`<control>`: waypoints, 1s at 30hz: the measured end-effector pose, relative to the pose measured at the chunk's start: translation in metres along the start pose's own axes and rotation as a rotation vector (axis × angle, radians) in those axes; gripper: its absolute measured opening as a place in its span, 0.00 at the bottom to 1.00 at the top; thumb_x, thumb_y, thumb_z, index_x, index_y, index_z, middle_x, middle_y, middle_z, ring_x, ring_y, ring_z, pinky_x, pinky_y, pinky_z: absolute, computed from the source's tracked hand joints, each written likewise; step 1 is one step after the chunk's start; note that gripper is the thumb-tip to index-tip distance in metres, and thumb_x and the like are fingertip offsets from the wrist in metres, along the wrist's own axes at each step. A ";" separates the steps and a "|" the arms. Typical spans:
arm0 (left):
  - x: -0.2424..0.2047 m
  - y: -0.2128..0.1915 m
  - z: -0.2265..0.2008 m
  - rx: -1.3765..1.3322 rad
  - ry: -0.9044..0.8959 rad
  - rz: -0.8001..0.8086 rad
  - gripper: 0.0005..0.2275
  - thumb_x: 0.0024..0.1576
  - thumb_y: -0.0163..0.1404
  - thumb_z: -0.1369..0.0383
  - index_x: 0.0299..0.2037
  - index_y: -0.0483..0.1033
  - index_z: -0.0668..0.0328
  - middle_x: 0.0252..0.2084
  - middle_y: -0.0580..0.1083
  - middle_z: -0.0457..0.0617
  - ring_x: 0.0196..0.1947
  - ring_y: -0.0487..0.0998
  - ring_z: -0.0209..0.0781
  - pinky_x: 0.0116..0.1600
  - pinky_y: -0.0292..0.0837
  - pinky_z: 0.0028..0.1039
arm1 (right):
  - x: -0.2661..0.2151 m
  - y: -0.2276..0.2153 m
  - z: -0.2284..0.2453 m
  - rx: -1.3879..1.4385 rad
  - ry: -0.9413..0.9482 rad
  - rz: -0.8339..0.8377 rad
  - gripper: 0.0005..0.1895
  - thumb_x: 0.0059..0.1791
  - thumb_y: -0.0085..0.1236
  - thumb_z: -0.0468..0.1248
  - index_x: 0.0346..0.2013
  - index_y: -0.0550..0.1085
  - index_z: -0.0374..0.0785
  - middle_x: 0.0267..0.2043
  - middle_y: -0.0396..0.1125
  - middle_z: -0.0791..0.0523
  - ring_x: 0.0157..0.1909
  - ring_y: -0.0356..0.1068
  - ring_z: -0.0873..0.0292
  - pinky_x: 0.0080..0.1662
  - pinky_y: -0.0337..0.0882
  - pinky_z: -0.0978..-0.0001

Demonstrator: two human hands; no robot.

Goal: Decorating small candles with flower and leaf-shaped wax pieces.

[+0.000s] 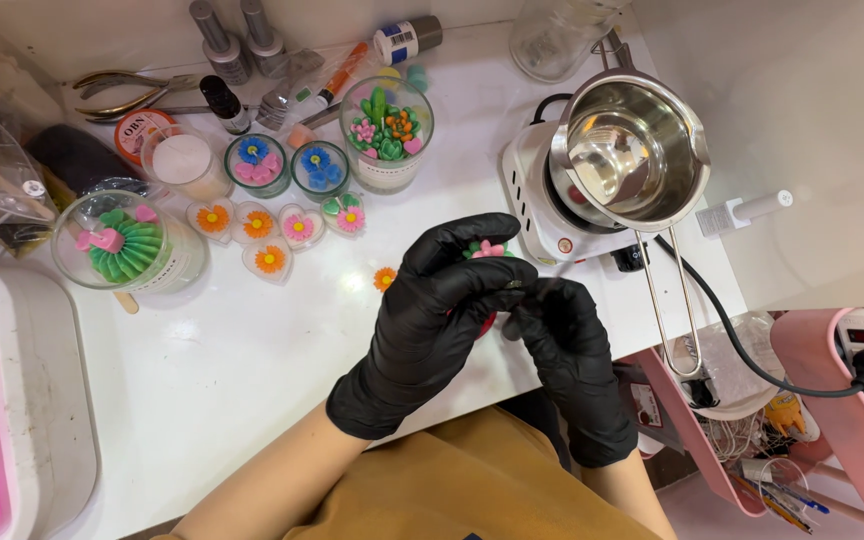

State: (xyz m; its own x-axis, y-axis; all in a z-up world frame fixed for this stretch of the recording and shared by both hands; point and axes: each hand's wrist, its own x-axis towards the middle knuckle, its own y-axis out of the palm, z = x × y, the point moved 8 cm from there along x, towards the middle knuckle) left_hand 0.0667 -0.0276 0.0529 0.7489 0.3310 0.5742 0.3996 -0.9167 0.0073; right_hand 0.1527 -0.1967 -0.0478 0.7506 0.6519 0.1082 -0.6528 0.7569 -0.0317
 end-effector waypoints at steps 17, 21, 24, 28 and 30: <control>0.008 0.008 -0.002 0.038 -0.075 0.067 0.15 0.56 0.59 0.83 0.51 0.78 0.57 0.65 0.71 0.55 0.60 0.78 0.44 0.61 0.80 0.30 | -0.002 -0.032 0.028 0.180 0.049 -0.408 0.11 0.48 0.61 0.20 0.44 0.77 0.28 0.43 0.76 0.48 0.46 0.76 0.54 0.52 0.78 0.63; 0.011 0.008 0.001 -0.075 -0.087 0.058 0.15 0.57 0.59 0.82 0.51 0.75 0.57 0.65 0.70 0.55 0.59 0.80 0.42 0.60 0.82 0.29 | 0.004 -0.024 0.044 0.125 0.064 -0.329 0.11 0.46 0.61 0.19 0.42 0.78 0.28 0.44 0.75 0.50 0.46 0.75 0.56 0.52 0.77 0.64; 0.012 0.008 0.004 -0.108 -0.118 0.081 0.15 0.57 0.58 0.83 0.51 0.74 0.57 0.64 0.68 0.56 0.59 0.79 0.44 0.56 0.84 0.28 | 0.005 -0.022 0.042 0.158 0.171 -0.320 0.12 0.44 0.61 0.19 0.41 0.79 0.28 0.42 0.76 0.49 0.44 0.76 0.55 0.50 0.77 0.63; 0.014 0.005 -0.004 0.056 -0.006 0.070 0.17 0.54 0.57 0.86 0.51 0.75 0.57 0.64 0.70 0.56 0.63 0.78 0.48 0.63 0.79 0.32 | 0.004 -0.012 0.041 0.190 0.255 -0.233 0.14 0.42 0.62 0.20 0.42 0.79 0.28 0.41 0.77 0.48 0.41 0.77 0.54 0.45 0.79 0.61; 0.014 0.005 -0.006 0.071 -0.003 0.073 0.19 0.53 0.56 0.86 0.51 0.76 0.57 0.63 0.71 0.56 0.63 0.77 0.48 0.63 0.79 0.32 | 0.004 -0.007 0.052 0.188 0.264 -0.219 0.15 0.42 0.62 0.21 0.43 0.80 0.28 0.41 0.77 0.47 0.40 0.78 0.53 0.44 0.79 0.61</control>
State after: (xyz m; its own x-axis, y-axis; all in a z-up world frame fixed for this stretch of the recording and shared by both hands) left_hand 0.0759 -0.0287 0.0654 0.7793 0.2644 0.5682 0.3799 -0.9204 -0.0928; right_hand 0.1545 -0.2015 0.0044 0.8589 0.4840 -0.1676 -0.4633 0.8736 0.1487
